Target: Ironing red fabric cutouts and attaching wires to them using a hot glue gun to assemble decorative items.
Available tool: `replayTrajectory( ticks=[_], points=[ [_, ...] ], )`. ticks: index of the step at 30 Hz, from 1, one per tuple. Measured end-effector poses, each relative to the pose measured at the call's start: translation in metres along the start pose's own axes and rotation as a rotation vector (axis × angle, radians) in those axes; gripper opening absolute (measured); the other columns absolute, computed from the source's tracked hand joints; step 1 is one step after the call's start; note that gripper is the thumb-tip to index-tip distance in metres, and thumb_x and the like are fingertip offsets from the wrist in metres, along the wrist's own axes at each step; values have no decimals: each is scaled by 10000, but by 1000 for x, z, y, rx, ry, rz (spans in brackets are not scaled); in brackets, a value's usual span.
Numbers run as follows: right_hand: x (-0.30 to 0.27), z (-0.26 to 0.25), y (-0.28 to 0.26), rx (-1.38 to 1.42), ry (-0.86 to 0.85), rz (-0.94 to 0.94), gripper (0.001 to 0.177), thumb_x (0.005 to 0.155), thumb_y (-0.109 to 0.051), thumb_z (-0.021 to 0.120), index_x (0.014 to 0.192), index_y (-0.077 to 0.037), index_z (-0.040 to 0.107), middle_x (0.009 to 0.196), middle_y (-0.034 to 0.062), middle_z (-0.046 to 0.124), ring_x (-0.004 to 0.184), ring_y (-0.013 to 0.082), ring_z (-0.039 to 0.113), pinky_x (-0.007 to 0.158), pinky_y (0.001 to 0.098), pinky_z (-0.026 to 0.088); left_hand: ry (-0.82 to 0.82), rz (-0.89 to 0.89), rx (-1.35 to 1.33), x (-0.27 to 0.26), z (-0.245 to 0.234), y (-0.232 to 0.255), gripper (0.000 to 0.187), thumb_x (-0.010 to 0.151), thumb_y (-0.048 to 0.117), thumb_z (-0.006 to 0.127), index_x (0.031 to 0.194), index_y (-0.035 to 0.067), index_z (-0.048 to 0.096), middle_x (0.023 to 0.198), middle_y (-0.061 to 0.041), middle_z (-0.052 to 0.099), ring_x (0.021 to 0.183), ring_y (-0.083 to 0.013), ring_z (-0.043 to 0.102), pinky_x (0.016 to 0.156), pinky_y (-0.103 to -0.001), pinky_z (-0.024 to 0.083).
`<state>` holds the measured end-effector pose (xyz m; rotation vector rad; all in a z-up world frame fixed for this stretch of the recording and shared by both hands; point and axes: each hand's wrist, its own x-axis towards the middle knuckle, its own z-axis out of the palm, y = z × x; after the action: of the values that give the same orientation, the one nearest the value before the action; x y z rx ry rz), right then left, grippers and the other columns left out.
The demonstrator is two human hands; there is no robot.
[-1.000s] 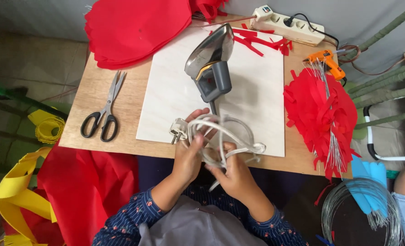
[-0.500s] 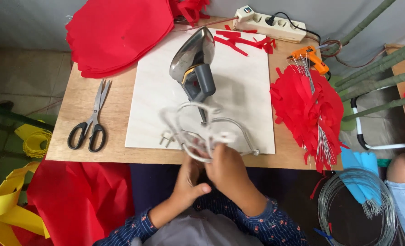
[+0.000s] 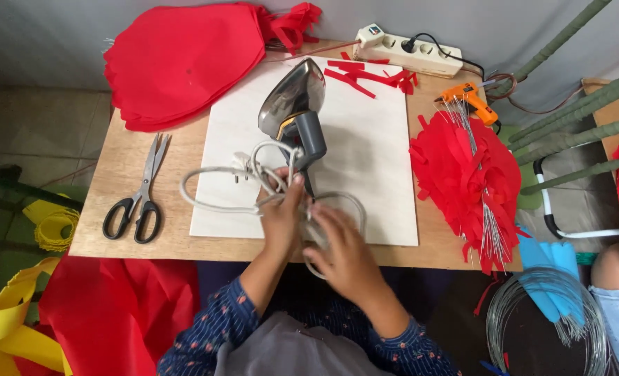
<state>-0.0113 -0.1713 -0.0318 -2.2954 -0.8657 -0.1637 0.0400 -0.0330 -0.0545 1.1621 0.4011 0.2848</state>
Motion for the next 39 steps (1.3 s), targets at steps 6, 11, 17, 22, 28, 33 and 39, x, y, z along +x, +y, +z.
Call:
replayTrajectory(
  ticks=[6,11,17,22,28,33,39],
  points=[
    [-1,-29,27,90,372,106,580,878,-92,759,1394,19,521,1373,169,580,1294,384,550,1046,451,512,96,347,117,20,26,-28,480,893,122,801,1302,-26,599,964,-62,610,922,-150,605,873,-340,527],
    [37,-29,36,442,286,105,604,969,86,534,1552,10,393,1542,215,495,1446,372,444,1173,477,388,155,410,145,19,45,-25,466,856,164,843,1247,-6,657,901,-58,531,901,-203,581,919,-390,513],
    [72,-21,32,375,230,42,619,918,172,429,1515,11,466,1450,228,561,1393,402,490,1186,513,372,178,459,136,34,50,-36,496,799,26,839,1197,-20,547,990,-118,532,998,-281,602,985,-448,485],
    [73,-23,19,348,230,-7,595,915,121,501,1499,14,483,1471,227,540,1405,413,471,1177,523,363,191,571,142,45,41,-37,486,803,-87,723,1237,2,523,1067,-179,584,1045,-331,640,980,-465,495],
    [51,-36,15,421,250,87,601,879,87,644,1455,37,480,1441,252,539,1332,425,528,1047,495,507,272,604,102,49,23,-12,355,852,-3,754,1158,59,585,835,-113,639,649,-206,674,615,-316,565],
    [27,-41,16,510,309,187,625,890,79,641,1486,3,470,1442,174,569,1330,317,536,1016,419,530,382,570,94,44,0,4,364,865,58,806,1166,97,606,799,-91,671,565,-177,691,501,-275,550],
    [7,-46,18,565,408,212,665,891,79,651,1507,24,407,1418,205,567,1314,306,527,984,403,545,350,698,47,32,-47,33,306,876,-16,779,1131,45,623,945,-125,664,913,-174,660,853,-368,564]
  ],
)
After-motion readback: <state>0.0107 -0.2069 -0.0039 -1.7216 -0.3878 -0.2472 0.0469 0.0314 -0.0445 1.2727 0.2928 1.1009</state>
